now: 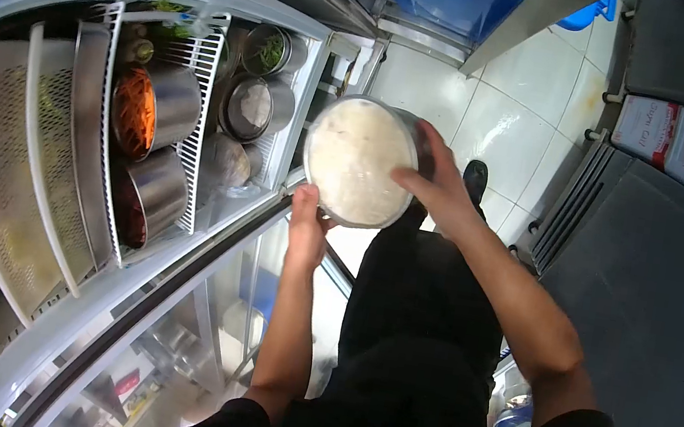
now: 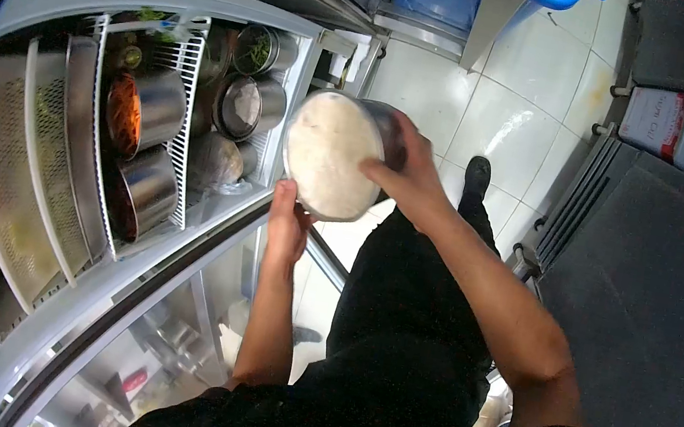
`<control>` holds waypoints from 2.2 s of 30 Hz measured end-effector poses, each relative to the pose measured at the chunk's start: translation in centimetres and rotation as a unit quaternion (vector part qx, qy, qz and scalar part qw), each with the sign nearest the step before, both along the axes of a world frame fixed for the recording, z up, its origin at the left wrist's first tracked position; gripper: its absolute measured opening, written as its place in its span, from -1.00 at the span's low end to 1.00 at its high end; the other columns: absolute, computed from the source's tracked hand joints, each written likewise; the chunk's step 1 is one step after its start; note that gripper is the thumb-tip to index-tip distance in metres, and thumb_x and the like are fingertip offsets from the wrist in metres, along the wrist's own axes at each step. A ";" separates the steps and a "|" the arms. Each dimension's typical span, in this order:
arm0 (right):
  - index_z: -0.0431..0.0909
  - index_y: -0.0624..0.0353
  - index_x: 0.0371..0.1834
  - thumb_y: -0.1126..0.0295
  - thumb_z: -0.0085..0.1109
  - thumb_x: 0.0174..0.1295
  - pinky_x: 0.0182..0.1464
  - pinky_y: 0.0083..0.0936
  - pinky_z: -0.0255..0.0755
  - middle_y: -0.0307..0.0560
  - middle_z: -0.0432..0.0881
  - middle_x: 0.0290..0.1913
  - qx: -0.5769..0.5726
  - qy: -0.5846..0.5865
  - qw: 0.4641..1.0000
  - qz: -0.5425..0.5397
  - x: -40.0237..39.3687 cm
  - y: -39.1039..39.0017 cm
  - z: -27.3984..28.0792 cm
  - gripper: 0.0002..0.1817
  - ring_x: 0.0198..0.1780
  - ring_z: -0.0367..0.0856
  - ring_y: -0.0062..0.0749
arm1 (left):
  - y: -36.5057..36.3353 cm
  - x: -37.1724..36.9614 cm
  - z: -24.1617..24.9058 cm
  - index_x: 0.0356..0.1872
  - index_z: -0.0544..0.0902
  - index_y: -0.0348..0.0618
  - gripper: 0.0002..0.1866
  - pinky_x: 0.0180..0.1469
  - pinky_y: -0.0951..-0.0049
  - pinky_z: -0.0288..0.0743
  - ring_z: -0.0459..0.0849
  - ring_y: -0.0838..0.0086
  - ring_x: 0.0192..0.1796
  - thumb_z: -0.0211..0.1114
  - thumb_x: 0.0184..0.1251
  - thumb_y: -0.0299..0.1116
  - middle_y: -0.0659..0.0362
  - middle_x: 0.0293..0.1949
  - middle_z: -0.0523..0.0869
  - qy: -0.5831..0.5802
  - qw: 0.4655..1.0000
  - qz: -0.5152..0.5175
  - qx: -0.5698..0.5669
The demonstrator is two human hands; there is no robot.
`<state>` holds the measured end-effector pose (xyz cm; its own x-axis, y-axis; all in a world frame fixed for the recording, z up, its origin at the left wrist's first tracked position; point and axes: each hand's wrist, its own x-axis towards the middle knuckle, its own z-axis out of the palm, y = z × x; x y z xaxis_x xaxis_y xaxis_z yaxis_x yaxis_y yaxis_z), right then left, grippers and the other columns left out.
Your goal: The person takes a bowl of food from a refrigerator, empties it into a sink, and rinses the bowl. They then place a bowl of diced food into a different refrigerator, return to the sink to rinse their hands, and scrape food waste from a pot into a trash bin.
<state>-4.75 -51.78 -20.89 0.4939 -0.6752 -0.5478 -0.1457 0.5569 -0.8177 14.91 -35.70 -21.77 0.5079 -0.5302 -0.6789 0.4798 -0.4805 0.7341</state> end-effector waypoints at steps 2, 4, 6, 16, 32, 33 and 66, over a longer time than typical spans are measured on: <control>0.04 0.17 0.61 0.15 0.46 0.04 0.48 -0.23 0.19 0.25 0.20 0.45 0.009 -0.012 1.000 0.026 2.6 -1.2 -1.0 0.08 0.49 0.23 0.03 | 0.2 1.7 1.4 -0.05 0.43 -0.04 -0.84 -0.04 0.32 0.68 0.67 0.49 -0.06 0.05 0.64 -0.20 0.17 -0.06 0.64 -0.012 1.000 -0.015 0.011; 0.04 0.17 0.61 0.06 0.47 0.01 0.45 -0.22 0.25 0.29 0.22 0.41 0.022 -0.030 0.998 0.049 5.2 -1.7 -1.6 0.11 0.45 0.27 0.08 | -0.5 2.6 2.9 -0.20 0.44 0.00 -0.90 -0.29 0.62 0.53 0.57 0.68 -0.32 0.11 0.60 -0.30 0.30 -0.29 0.63 -0.047 0.998 0.035 0.026; 0.04 0.16 0.61 0.01 0.45 0.03 0.43 -0.23 0.26 0.29 0.24 0.40 0.034 -0.051 0.996 0.068 8.0 -1.9 -2.5 0.11 0.43 0.29 0.06 | 0.1 5.0 3.1 -0.22 0.44 0.00 -0.90 -0.33 0.64 0.48 0.56 0.69 -0.34 0.10 0.60 -0.33 0.30 -0.31 0.63 -0.079 0.995 0.053 0.019; 0.03 0.35 0.59 -0.23 0.15 0.31 0.52 -0.30 0.09 0.26 0.20 0.51 -0.015 -0.105 0.983 0.148 25.1 -4.2 -4.5 0.04 0.54 0.18 -0.09 | -0.1 15.8 1.8 0.00 0.53 -0.15 -0.86 -0.18 0.39 0.66 0.71 0.45 -0.08 0.10 0.57 -0.36 0.18 -0.07 0.69 -0.144 0.979 0.141 -0.044; 0.31 0.00 0.47 -0.30 -0.22 0.42 0.47 -0.02 0.17 0.25 0.39 0.40 -0.211 -0.043 0.963 0.160 36.5 -4.0 -11.6 -0.24 0.42 0.30 0.26 | 0.8 22.6 -5.1 0.13 0.62 -0.17 -0.75 -0.21 0.39 0.79 0.71 0.35 0.03 0.18 0.54 -0.38 0.12 0.11 0.67 -0.155 0.948 0.265 -0.079; 0.34 -0.01 0.44 -0.26 -0.26 0.46 0.45 0.01 0.19 0.21 0.43 0.37 -0.236 -0.013 0.962 0.138 36.8 -3.6 -11.1 -0.30 0.39 0.34 0.24 | 0.5 22.4 -4.8 0.17 0.58 -0.10 -0.70 -0.04 0.38 0.66 0.69 0.45 0.01 0.10 0.58 -0.21 0.20 0.08 0.68 -0.177 0.952 0.238 -0.074; 0.57 0.30 0.14 0.00 -0.02 0.49 0.29 -0.02 0.35 0.35 0.56 0.14 -0.288 -0.013 0.956 0.062 36.8 -3.5 -10.8 -0.47 0.22 0.48 0.25 | -3.3 18.4 -4.9 0.38 0.39 -0.03 -0.49 0.15 0.14 0.63 0.63 0.22 0.23 -0.08 0.62 0.04 0.12 0.33 0.54 -0.044 0.943 0.312 -0.109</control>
<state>32.02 -55.31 -31.70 0.5984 -0.7961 -0.0902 -0.1577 -0.0066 -0.9875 33.30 -38.98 -26.67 0.8159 -0.2329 -0.5292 0.5522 0.0422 0.8327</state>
